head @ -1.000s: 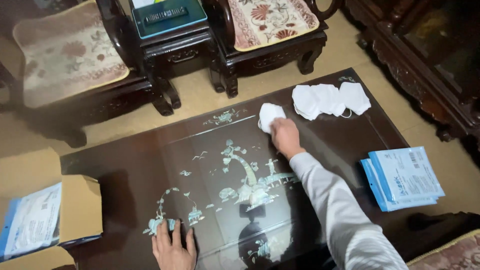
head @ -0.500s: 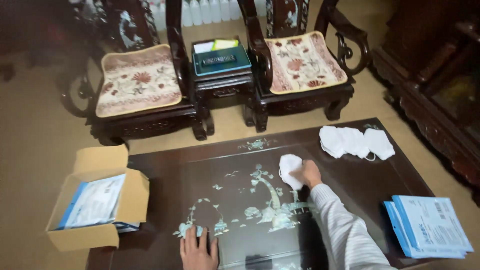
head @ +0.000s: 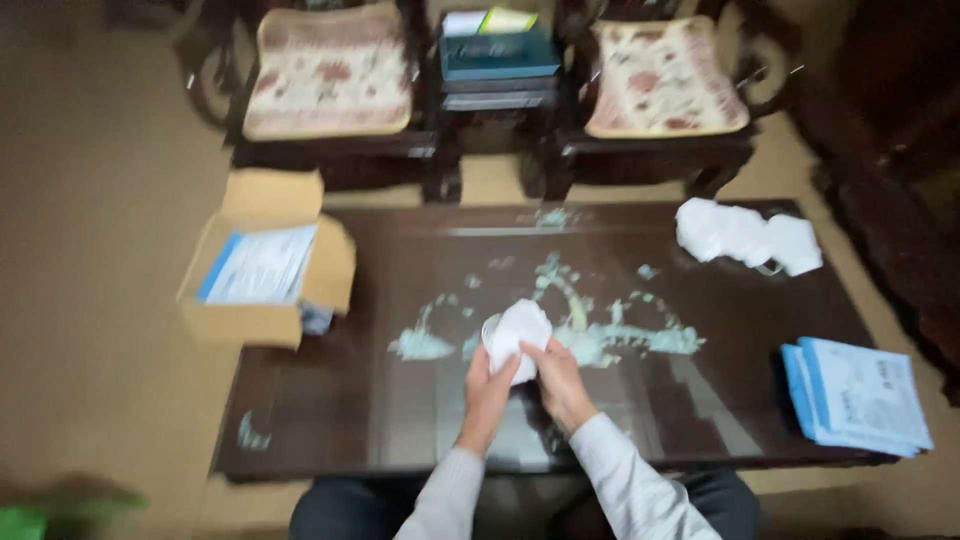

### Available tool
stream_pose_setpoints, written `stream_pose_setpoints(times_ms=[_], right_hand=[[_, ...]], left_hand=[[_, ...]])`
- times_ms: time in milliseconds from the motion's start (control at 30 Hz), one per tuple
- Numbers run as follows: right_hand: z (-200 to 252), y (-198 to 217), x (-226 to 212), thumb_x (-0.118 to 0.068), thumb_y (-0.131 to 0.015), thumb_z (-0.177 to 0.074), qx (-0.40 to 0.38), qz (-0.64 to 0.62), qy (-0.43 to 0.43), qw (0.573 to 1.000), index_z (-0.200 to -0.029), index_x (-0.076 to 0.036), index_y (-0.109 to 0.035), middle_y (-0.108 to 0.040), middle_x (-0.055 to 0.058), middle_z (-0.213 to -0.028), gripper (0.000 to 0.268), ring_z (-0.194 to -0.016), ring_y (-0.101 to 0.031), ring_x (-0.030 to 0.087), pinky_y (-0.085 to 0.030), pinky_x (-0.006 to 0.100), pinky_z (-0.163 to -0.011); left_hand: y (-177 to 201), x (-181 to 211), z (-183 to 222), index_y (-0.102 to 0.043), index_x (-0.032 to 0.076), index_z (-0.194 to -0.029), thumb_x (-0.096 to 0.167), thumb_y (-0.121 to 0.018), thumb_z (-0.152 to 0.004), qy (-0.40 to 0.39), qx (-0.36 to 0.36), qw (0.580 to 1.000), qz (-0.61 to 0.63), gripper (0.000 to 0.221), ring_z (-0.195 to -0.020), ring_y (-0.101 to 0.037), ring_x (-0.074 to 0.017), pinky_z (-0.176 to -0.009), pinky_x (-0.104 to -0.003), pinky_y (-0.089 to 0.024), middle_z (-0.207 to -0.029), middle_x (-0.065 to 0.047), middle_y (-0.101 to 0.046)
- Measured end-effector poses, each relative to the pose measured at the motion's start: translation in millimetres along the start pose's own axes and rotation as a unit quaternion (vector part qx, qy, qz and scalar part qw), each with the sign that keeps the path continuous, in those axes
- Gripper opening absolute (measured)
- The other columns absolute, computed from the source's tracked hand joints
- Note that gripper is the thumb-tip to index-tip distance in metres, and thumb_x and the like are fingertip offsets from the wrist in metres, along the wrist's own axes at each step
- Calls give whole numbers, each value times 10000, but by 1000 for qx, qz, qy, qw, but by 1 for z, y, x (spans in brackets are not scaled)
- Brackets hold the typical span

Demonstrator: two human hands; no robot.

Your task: Packaging individual white face masks into blue plastic sleeves on a table.

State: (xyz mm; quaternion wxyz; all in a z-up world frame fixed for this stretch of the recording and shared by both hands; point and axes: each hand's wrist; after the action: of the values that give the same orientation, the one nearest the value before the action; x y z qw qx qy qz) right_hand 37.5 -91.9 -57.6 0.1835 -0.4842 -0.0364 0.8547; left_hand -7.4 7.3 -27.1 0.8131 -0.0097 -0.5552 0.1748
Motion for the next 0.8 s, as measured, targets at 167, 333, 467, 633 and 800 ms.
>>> stream_pose_setpoints(times_ms=[167,333,467,633,800], right_hand=[[27,-16,10,-79,-807,-856,-13,31,5,999,-1107,3,-719,-766,89,-914,277,-795,-710,152,-581,309,-710],[-3,32,34,-375,-921,-790,-46,241,79,966,-1304,-22,-682,-741,206,-1130,668,-1067,-691,268,-537,424,-954],[-32,119,40,-480,-791,-876,80,517,305,796,-1313,-15,-673,-650,229,-1297,649,-1294,-593,397,-458,489,-1115],[-9,161,48,-509,-583,-1021,113,639,365,667,-1458,82,-556,-465,273,-1530,736,-1493,-397,434,-257,576,-1274],[-16,166,55,-520,-535,-1052,137,650,384,641,-1460,-19,-600,-455,216,-1589,649,-1544,-370,387,-238,535,-1304]], left_hand=[[29,-44,-6,-634,89,-1360,268,-807,-882,6,98,995,-14,539,-1164,-635,-220,-988,-422,-514,-1242,-143,-699],[101,-64,-65,-629,-40,-1290,178,-820,-876,-55,156,986,-12,505,-1179,-616,-279,-993,-469,-508,-1207,-256,-676],[220,-38,-105,-578,-38,-1359,258,-794,-904,-55,230,953,-192,584,-1238,-617,-436,-991,-529,-536,-1279,-302,-643],[261,3,-75,-372,23,-1558,336,-812,-883,-10,244,902,-356,864,-1323,-553,-415,-1078,-549,-494,-1426,-277,-517],[253,-18,-76,-720,105,-1185,414,-841,-819,-165,348,739,-553,494,-1008,-622,-307,-845,-437,-496,-1081,-75,-579]])
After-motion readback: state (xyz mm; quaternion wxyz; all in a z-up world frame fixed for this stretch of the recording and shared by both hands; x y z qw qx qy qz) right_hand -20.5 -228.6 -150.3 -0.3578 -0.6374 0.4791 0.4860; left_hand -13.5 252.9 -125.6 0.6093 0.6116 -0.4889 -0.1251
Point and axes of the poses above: each hand's wrist, its own z-axis away from the middle knuckle, its own y-axis out of the back of the hand, x = y × z
